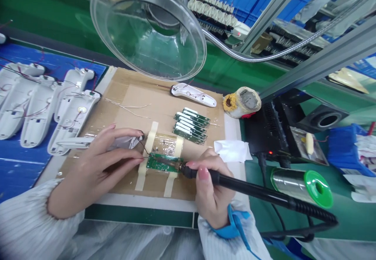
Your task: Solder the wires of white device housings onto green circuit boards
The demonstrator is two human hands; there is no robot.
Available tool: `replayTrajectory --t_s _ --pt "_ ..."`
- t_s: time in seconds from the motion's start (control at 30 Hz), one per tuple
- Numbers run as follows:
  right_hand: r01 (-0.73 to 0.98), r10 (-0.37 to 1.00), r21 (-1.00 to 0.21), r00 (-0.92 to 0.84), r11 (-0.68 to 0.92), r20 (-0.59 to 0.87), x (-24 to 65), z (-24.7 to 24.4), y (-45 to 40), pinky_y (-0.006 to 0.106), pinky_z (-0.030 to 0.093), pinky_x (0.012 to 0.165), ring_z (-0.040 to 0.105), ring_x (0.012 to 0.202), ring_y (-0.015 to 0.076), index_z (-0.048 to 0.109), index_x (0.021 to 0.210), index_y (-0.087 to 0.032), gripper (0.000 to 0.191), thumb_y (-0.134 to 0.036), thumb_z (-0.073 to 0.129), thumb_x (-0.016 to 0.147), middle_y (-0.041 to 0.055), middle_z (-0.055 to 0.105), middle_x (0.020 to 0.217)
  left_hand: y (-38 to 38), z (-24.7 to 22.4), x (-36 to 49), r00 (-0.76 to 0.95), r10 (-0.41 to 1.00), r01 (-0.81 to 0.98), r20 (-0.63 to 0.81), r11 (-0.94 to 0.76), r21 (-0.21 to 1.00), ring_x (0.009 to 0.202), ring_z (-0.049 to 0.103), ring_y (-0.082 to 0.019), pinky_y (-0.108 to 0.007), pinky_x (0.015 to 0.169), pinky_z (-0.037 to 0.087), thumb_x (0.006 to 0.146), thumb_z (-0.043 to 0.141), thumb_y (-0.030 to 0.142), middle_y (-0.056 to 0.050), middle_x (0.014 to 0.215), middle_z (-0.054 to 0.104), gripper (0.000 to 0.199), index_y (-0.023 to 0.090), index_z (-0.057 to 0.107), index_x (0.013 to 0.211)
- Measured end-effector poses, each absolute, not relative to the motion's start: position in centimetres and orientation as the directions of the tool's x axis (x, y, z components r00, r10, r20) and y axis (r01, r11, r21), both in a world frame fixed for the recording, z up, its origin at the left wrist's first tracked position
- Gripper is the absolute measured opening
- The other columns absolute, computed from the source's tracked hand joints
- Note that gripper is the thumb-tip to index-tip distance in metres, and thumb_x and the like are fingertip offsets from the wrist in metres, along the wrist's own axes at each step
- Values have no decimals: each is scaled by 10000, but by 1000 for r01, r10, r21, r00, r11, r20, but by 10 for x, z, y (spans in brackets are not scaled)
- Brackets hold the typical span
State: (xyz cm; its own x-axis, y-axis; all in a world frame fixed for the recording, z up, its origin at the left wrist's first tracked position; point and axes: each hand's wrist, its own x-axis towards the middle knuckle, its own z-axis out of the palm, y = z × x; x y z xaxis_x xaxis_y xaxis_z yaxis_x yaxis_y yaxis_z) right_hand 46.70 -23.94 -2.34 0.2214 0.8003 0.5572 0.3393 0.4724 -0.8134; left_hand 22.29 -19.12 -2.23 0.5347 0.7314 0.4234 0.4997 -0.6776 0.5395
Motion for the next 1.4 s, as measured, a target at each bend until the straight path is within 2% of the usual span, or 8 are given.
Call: replayTrajectory --t_s 0.27,0.6,0.77,0.9,1.0,1.07,1.23,1.4 --pt "401 855 -805 92 437 510 468 -27 -245 337 459 604 561 618 164 702 939 -238 176 -232 547 1022 -10 592 681 -191 -25 221 574 714 519 401 -696 495 1315 545 -168 -461 1270 265 1003 598 98 -61 1446 538 151 226 662 1052" --pt "411 868 -797 27 443 496 468 -25 -243 299 419 559 560 634 152 702 956 -238 141 -231 572 1011 -3 636 729 -191 -21 225 573 718 528 395 -692 493 1331 521 -174 -463 1274 267 999 591 78 -68 1438 523 141 203 647 1032" --pt "376 779 -786 215 490 589 471 -19 -242 302 346 498 492 550 138 687 859 -203 213 -251 547 1013 -11 561 640 -190 -22 226 576 706 521 411 -705 482 1330 521 -179 -468 1278 270 995 600 78 -70 1444 521 145 203 650 1049" --pt "325 757 -843 378 430 532 472 -13 -243 311 338 523 455 534 131 685 819 -200 235 -268 561 1007 -13 543 638 -192 -22 225 562 720 524 408 -691 498 1333 532 -182 -478 1284 273 993 599 71 -80 1434 542 142 193 666 1024" --pt "283 764 -878 435 385 476 473 -13 -246 309 358 549 505 593 141 699 832 -210 223 -272 574 1007 -5 571 692 -194 -24 220 578 697 495 424 -713 497 1322 538 -164 -458 1299 253 994 581 45 -85 1443 543 194 188 694 1060" --pt "275 771 -887 442 370 459 472 -14 -249 307 362 555 511 605 139 699 831 -214 236 -286 570 1016 -7 575 707 -193 -25 216 593 669 457 449 -738 496 1333 530 -156 -444 1301 246 996 563 22 -80 1392 582 241 189 706 1095" --pt "310 818 -878 343 366 462 469 -16 -253 291 375 552 506 607 127 678 852 -217 249 -273 531 1045 -17 578 702 -187 -28 214 596 637 391 489 -762 516 1334 518 -143 -402 1301 233 989 592 26 3 1013 721 241 194 697 1127" --pt "354 854 -850 204 391 478 465 -22 -255 288 431 591 553 674 134 687 909 -219 206 -226 530 1041 -7 629 764 -189 -28 219 597 654 439 465 -751 493 1340 500 -184 -480 1286 225 998 579 43 -9 1037 688 202 207 695 1008"
